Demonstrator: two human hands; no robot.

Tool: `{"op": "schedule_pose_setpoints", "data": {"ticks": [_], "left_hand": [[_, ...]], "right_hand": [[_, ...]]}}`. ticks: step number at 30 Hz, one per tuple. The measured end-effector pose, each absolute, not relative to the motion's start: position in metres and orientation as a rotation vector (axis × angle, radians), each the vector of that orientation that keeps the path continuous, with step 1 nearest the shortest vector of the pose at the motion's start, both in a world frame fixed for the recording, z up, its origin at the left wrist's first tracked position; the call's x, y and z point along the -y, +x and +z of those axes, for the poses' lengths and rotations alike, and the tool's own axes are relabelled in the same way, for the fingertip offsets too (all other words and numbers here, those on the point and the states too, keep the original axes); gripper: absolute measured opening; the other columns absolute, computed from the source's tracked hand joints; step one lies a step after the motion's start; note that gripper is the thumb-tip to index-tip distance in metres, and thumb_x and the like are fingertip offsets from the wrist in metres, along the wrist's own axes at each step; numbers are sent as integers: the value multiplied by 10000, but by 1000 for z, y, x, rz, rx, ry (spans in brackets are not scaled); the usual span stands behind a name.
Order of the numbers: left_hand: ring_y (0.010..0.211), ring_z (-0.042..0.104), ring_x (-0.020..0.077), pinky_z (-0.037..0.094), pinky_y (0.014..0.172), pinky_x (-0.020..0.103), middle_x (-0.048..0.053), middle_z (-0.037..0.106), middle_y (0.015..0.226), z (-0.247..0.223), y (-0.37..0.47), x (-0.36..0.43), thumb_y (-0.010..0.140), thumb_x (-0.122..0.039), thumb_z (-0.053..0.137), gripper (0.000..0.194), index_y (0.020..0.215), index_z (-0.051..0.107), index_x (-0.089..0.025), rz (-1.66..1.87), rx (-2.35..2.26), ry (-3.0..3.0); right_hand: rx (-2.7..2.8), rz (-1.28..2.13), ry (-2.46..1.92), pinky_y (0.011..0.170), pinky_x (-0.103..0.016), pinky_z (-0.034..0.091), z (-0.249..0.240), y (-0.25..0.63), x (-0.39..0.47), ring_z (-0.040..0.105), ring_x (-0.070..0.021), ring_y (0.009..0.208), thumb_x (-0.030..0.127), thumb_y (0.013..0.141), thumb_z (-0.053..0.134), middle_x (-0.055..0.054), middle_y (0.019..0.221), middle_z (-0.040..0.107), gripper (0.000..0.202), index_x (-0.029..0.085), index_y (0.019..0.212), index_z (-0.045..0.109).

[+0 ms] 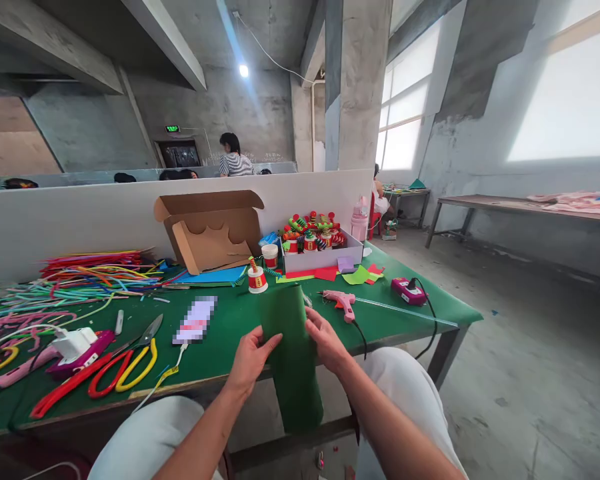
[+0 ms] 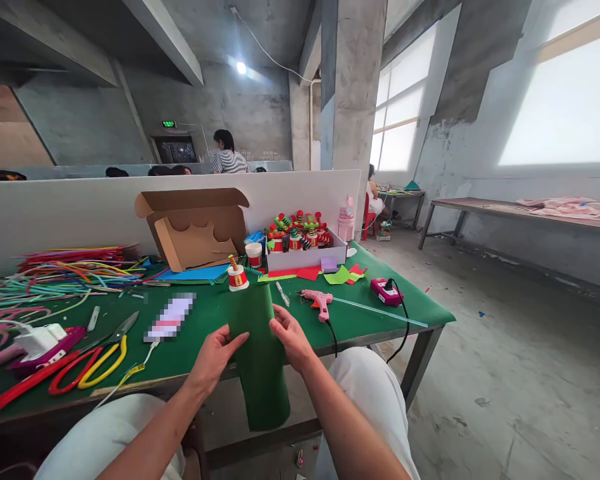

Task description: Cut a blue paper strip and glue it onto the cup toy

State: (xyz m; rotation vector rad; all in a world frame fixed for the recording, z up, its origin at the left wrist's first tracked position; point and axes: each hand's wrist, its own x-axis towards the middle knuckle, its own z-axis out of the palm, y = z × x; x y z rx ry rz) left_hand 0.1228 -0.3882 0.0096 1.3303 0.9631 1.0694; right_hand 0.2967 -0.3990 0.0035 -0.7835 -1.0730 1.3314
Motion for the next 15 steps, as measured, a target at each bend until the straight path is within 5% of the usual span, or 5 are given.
{"op": "schedule_pose_setpoints", "data": {"ticks": [9,15], "left_hand": [[919,699,289,561,880,450,96,762,998,2,119,394,550,-605,797,611,979,704,-181,926,-878,1335],[891,681,267,560,828,407,100,737,989,1,121,391,634,-664,707,583,946,653,-174,1057,-897,1351]], "right_hand": [[948,1385,-954,604,-297,544,7,281,399,679,-194,637,626,524,837,-38,720,732,567,171,839,711],[854,1341,-964,578,-270,531,9,272,401,659,-171,596,528,473,889,-18,679,735,505,172,795,731]]}}
